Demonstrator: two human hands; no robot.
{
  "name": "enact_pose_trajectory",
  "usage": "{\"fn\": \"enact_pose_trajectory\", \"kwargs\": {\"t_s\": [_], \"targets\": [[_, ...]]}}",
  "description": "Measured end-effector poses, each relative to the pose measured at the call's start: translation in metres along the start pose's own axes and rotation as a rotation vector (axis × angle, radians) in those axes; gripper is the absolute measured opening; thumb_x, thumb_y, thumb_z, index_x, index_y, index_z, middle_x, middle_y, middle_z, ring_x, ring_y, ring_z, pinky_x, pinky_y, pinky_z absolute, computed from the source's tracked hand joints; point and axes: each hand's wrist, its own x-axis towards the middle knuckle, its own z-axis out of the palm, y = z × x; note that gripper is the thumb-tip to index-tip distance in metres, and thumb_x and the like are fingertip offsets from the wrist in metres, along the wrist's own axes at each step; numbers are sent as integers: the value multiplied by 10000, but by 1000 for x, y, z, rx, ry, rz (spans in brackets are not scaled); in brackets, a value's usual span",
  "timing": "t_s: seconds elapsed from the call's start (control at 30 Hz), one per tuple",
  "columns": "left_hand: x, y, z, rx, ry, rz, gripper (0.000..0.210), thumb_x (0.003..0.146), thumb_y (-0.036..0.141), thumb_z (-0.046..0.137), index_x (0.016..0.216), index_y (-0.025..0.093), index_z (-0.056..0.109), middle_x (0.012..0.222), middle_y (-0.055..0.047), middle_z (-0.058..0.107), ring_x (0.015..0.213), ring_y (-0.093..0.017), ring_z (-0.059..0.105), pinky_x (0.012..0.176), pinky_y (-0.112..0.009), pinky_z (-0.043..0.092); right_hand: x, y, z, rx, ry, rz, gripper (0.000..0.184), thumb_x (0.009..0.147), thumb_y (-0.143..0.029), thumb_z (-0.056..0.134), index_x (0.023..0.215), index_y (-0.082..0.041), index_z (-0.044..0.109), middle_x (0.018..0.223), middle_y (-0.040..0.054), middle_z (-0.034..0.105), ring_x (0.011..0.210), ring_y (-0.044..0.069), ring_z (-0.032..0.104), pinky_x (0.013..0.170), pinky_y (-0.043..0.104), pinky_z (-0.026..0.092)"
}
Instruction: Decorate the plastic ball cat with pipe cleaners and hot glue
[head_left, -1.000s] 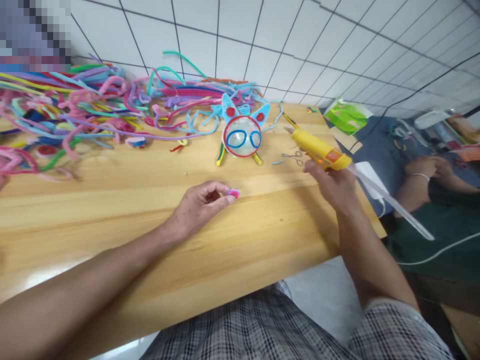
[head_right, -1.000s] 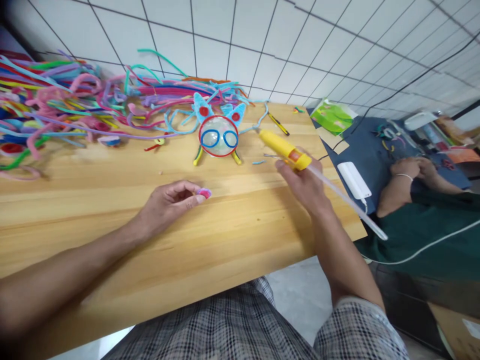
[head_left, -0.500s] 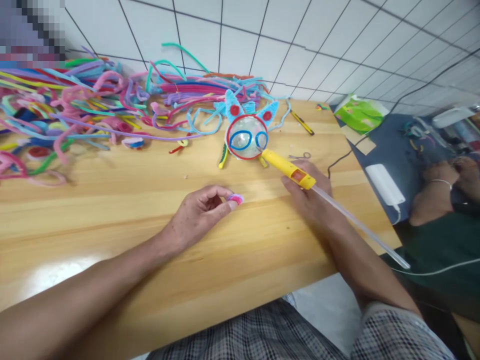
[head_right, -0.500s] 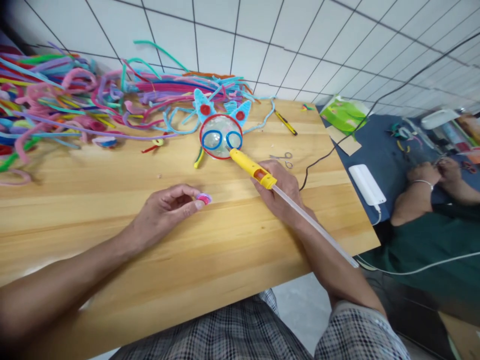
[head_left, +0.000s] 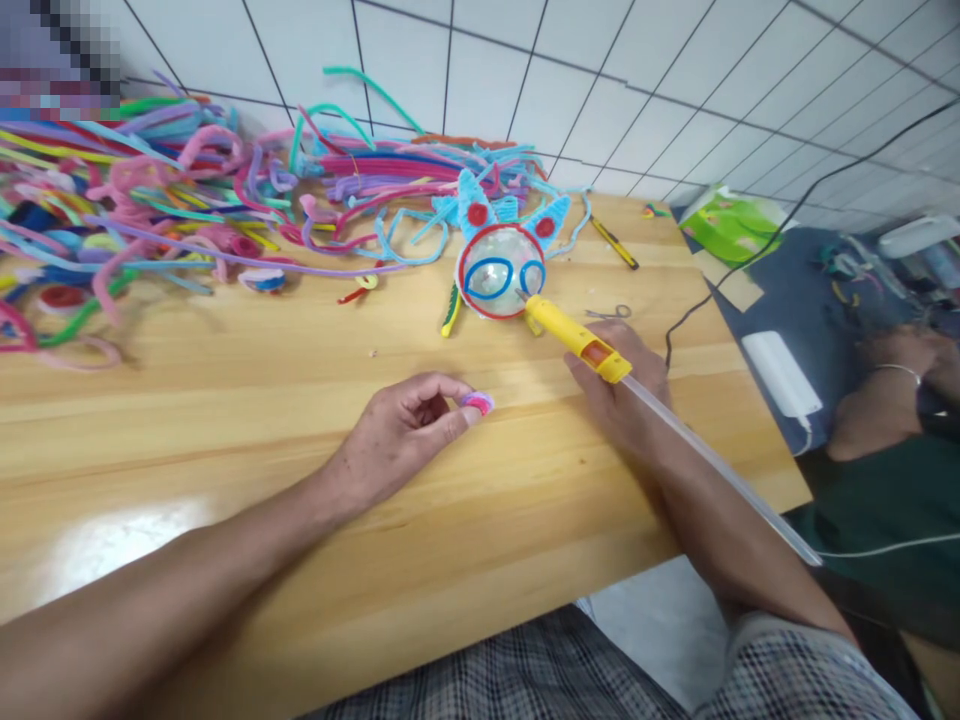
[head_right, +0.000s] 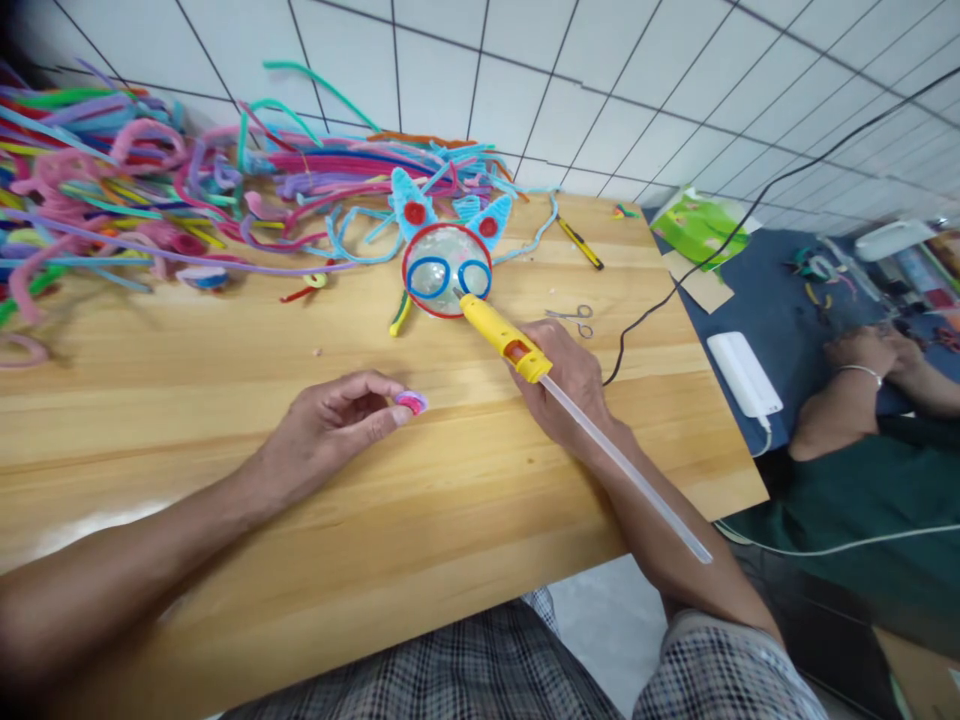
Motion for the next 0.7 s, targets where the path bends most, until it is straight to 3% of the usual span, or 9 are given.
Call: {"fn": "enact_pose_trajectory", "kwargs": {"t_s": [0.27, 0.7], "targets": [[0, 2, 0, 5, -11, -30, 257, 935, 445, 871, 1005, 200, 845, 908, -52, 810, 757, -150, 667, 640, -241, 510, -1, -2, 2, -40, 21, -31, 184, 1126, -467, 605, 1193, -318, 690, 1066, 91, 802, 970, 335, 816, 769, 493, 662], [1, 2, 1, 30, -28, -17, 261, 942, 454, 858, 1007, 202, 856, 924, -62, 814, 772, -155, 667, 631, -241, 504, 2, -7, -2, -22, 1, -68, 129, 1128, -391, 591, 1158, -296, 673, 1042, 81, 781, 943, 325, 801, 768, 485, 658]]}}
